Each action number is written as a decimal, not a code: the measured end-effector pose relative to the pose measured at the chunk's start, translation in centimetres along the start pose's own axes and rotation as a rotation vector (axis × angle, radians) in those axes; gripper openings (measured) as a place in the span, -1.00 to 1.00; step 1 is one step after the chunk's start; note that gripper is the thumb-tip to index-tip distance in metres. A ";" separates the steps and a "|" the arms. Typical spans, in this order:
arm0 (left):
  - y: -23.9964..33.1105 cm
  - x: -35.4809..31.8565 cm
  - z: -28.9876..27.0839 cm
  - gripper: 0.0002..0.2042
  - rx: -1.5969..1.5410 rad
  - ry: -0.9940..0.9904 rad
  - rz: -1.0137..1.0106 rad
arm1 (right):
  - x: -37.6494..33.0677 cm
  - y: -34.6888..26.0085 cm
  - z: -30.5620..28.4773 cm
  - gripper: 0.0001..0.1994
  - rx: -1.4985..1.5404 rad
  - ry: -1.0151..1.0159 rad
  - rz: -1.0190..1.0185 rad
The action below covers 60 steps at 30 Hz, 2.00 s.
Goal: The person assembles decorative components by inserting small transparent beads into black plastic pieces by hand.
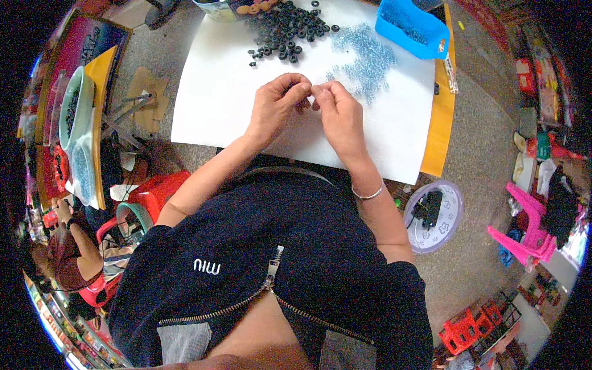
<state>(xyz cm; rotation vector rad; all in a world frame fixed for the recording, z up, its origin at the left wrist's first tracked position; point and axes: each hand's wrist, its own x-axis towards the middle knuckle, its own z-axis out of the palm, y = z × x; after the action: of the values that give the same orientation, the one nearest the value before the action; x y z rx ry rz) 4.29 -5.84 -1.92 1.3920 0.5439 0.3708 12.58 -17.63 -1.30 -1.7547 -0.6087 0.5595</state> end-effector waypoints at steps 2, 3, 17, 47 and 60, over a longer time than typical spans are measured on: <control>0.4 -0.2 0.0 -0.84 0.002 -0.010 -0.018 | 0.0 0.0 0.0 -0.80 -0.071 -0.007 -0.015; 0.5 -0.2 -0.1 -0.84 0.001 -0.011 -0.018 | -0.1 -0.3 -0.1 -0.81 -0.095 0.000 -0.027; -0.2 0.9 -1.1 -0.88 0.801 0.083 0.492 | 0.2 0.8 -0.4 -0.94 -0.521 0.202 -0.482; 0.7 -2.2 -5.1 -0.71 -0.915 -0.282 -0.383 | -2.0 -4.8 1.2 -0.92 -0.108 0.058 -0.345; 1.8 -2.9 -4.8 -0.79 -0.493 -0.174 -0.329 | -1.5 -3.6 1.2 -0.93 -0.463 0.040 -0.574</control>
<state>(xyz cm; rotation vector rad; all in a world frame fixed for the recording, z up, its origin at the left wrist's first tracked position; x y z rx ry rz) -0.64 -3.18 -0.13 0.8319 0.4867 0.1029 10.25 -17.00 1.95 -1.8855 -1.2309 -0.0251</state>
